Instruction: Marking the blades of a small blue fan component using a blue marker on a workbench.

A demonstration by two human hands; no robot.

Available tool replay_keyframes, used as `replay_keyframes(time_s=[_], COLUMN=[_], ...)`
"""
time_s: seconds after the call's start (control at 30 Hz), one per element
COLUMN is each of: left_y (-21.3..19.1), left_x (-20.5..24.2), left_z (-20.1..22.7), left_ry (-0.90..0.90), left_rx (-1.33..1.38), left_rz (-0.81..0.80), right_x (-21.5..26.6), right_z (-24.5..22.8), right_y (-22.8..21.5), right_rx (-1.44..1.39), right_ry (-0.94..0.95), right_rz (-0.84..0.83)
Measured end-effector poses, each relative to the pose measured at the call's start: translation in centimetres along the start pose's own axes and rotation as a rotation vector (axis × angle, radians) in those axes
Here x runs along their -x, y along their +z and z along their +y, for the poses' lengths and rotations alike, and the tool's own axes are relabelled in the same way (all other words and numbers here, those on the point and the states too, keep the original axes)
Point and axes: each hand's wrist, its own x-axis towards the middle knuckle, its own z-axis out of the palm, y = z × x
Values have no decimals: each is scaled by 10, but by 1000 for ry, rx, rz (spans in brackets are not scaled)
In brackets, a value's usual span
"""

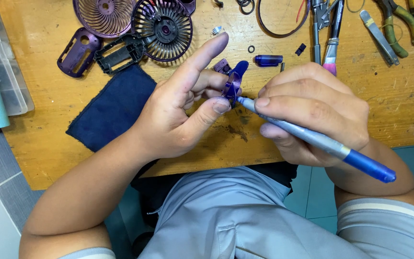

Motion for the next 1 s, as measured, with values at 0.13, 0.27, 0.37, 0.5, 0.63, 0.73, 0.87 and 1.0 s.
replay_keyframes(time_s=[0.13,0.27,0.37,0.5,0.63,0.73,0.87,1.0], left_y=[1,4,3,3,1,2,2,1], left_x=[0,1,-2,4,2,1,0,-2], left_z=[1,-1,-4,-4,-9,-7,-5,9], left_ry=[-39,9,89,111,274,235,188,28], left_rx=[-11,58,35,-36,-304,-314,-271,-41], left_rz=[24,37,19,-57,-34,-45,-54,-91], right_x=[1,19,21,17,12,12,13,20], right_z=[-4,11,19,6,8,9,11,13], right_y=[-4,2,7,6,6,4,6,9], right_rx=[-16,-47,-164,-569,-676,-677,-658,-649], right_ry=[-4,27,148,536,617,640,627,602], right_rz=[12,160,233,103,39,40,63,96])
